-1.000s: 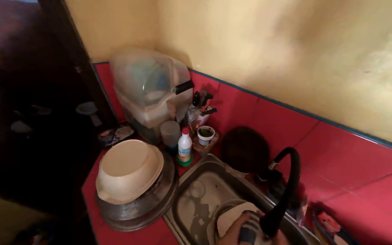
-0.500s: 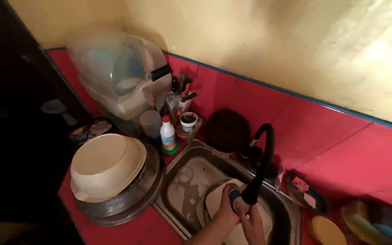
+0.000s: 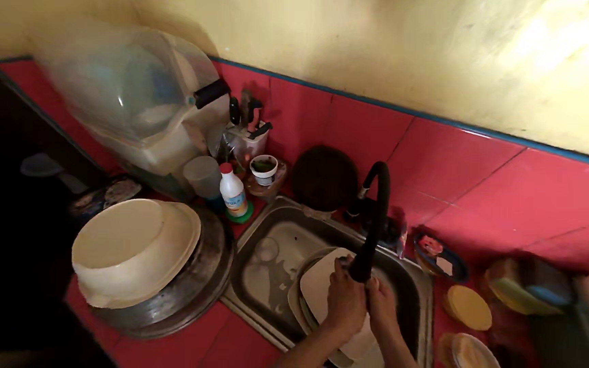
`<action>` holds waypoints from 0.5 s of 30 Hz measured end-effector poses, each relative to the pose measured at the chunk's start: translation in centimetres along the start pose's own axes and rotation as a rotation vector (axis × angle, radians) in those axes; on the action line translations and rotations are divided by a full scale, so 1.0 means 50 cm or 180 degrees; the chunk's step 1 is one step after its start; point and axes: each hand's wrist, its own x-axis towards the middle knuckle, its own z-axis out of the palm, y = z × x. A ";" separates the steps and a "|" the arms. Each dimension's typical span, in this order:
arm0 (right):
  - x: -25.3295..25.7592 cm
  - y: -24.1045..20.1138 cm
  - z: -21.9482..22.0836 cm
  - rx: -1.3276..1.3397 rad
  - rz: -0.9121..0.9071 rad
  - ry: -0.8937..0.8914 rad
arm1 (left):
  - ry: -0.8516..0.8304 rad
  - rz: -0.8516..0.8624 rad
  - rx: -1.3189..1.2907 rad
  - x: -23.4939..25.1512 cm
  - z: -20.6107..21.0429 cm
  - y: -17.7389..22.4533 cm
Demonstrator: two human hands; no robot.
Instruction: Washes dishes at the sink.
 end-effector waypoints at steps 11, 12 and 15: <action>0.006 -0.020 -0.072 0.0229 0.0549 -0.0647 | -0.1380 -0.1103 -0.3083 0.059 -0.084 -0.050; 0.001 -0.016 -0.081 -0.0111 0.0491 -0.0516 | -0.1151 -0.0797 -0.2567 0.058 -0.079 -0.056; -0.012 0.032 -0.116 -0.0714 -0.0006 0.0125 | -0.0460 -0.0009 -0.0536 0.053 -0.063 -0.069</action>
